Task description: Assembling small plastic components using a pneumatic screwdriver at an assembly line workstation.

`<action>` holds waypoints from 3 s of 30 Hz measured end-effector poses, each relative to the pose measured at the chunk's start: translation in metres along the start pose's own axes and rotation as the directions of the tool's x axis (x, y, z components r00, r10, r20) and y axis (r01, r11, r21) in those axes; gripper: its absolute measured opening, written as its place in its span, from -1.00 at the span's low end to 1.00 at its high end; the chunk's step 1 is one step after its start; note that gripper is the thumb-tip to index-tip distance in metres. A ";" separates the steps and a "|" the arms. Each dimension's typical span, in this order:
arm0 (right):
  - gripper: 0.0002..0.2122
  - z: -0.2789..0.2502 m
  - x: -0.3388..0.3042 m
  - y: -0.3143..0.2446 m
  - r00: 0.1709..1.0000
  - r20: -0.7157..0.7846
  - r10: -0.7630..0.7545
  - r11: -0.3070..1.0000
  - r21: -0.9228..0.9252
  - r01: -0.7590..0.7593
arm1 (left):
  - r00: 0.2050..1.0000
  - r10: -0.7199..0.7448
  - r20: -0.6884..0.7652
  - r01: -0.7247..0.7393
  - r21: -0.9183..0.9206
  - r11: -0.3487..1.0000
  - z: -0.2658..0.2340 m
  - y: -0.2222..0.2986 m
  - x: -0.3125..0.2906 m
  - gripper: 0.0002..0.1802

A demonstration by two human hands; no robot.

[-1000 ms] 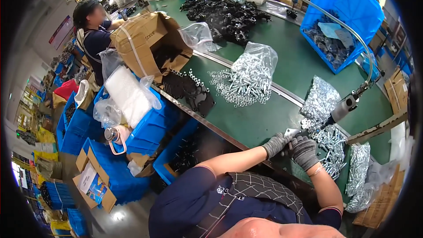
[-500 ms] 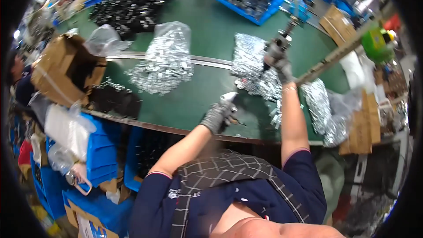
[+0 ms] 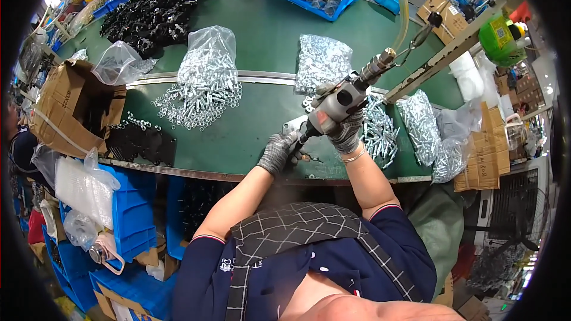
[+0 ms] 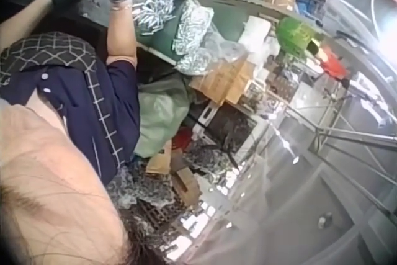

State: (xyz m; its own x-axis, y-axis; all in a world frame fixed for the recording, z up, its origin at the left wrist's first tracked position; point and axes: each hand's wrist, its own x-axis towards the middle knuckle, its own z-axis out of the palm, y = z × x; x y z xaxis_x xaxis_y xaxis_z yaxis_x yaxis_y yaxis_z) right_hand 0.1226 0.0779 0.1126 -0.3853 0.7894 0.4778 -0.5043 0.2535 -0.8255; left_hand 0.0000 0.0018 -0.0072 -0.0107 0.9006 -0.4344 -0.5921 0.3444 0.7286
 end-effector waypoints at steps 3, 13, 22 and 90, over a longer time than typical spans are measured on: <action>-0.51 0.000 -0.004 0.004 0.998 0.014 -0.055 0.992 -0.109 0.056 | 1.000 -0.020 -0.019 0.020 -0.027 0.999 0.001 0.001 -0.001 -0.78; -0.54 0.018 -0.006 0.017 1.000 -0.001 -0.012 0.993 -0.113 0.012 | 0.990 0.087 -0.107 -0.088 -0.005 0.996 0.007 0.012 -0.010 -0.76; -0.57 0.027 -0.003 -0.009 0.984 -0.036 -0.176 0.966 -0.197 0.166 | 0.991 0.100 -0.093 -0.098 0.017 0.995 -0.005 0.020 -0.042 -0.81; -0.84 -0.020 -0.085 0.033 0.823 -0.001 0.568 0.817 -0.121 -0.564 | 0.983 -0.062 0.171 0.120 -0.352 0.928 -0.008 0.003 -0.048 -0.66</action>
State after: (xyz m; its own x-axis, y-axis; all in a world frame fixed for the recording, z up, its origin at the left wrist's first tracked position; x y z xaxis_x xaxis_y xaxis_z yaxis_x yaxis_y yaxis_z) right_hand 0.1539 0.0301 0.0386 -0.6031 0.7940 -0.0757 -0.1010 -0.1702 -0.9802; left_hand -0.0078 -0.0424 0.0110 0.1641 0.9095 -0.3820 -0.8345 0.3345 0.4378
